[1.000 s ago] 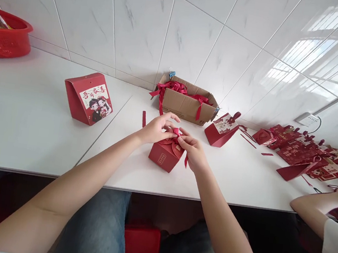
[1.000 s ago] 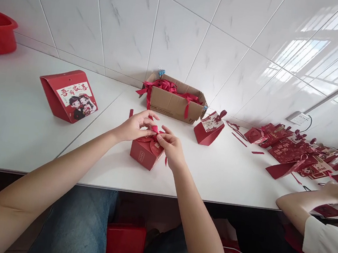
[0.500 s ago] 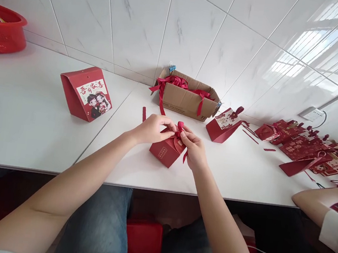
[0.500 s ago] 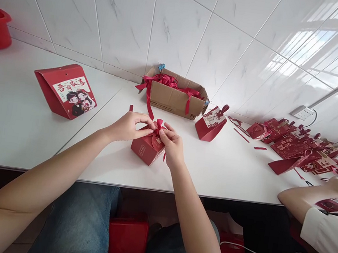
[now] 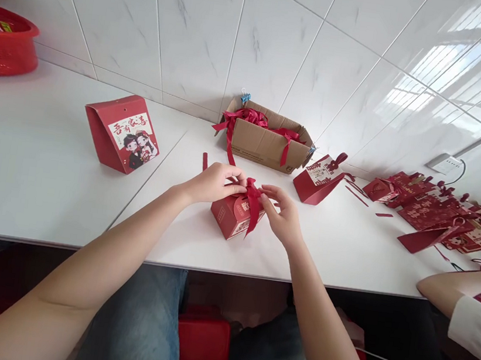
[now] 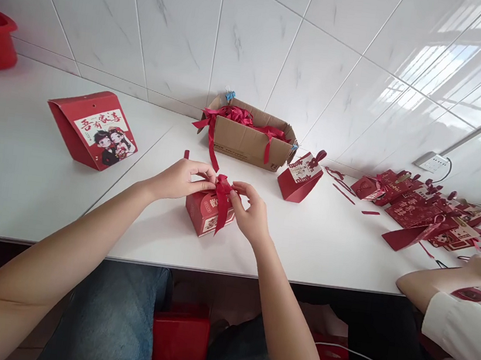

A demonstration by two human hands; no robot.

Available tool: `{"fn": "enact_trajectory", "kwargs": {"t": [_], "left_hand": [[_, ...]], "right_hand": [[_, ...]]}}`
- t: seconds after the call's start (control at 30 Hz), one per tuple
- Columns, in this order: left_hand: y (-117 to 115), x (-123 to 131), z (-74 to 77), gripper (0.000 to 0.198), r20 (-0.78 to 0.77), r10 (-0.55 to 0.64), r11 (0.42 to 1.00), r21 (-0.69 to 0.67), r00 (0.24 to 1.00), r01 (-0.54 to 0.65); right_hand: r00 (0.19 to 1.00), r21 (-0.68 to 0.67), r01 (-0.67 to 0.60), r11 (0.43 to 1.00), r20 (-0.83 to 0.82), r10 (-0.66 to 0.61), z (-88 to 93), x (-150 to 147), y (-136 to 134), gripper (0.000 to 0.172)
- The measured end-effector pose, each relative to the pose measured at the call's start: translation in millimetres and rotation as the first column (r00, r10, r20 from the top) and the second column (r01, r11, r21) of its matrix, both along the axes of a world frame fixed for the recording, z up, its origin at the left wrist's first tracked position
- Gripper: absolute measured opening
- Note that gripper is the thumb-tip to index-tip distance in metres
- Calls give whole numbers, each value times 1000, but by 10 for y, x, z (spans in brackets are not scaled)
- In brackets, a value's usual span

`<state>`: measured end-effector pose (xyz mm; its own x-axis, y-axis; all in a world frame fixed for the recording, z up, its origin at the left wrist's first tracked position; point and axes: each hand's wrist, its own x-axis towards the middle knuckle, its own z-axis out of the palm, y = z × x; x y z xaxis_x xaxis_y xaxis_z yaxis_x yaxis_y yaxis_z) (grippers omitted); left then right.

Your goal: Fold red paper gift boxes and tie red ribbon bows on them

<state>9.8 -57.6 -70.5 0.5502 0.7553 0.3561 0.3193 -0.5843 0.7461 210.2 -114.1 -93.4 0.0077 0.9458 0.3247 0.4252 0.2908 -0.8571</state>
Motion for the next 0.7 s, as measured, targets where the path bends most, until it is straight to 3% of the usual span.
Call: {"fn": "enact_trajectory", "kwargs": {"t": [0.13,0.23,0.33,0.4,0.5,0.6,0.7], "left_hand": [[4,-5,-1,17,11,-44,999,-16,999,45],[23,-14,-18,17,21,-50,999,-18,999,51],[55,-29,-47,17,19,-47,999,-14,999,47],[71,-38,-63,17,22,-57,998,-7,998,57],[79,-48,-73,17,28,-64,998,-2,998,64],[67,-53,-62,16,2,-49,999,15,999,49],[33,-54,-32,14,-18,-47,998,30,999,47]], "right_hand": [[976,177,5,984,212,-43,-34,94,-20,20],[926,272,11,962,359,-113,42,140,-101,14],[897,203,-88,975,442,-12,195,192,-170,13],[905,124,-165,979,414,100,294,224,-143,18],[966,153,-134,979,239,94,368,231,65,28],[992,72,-128,989,31,126,326,166,376,37],[975,-46,-222,974,-42,220,200,57,582,42]]}}
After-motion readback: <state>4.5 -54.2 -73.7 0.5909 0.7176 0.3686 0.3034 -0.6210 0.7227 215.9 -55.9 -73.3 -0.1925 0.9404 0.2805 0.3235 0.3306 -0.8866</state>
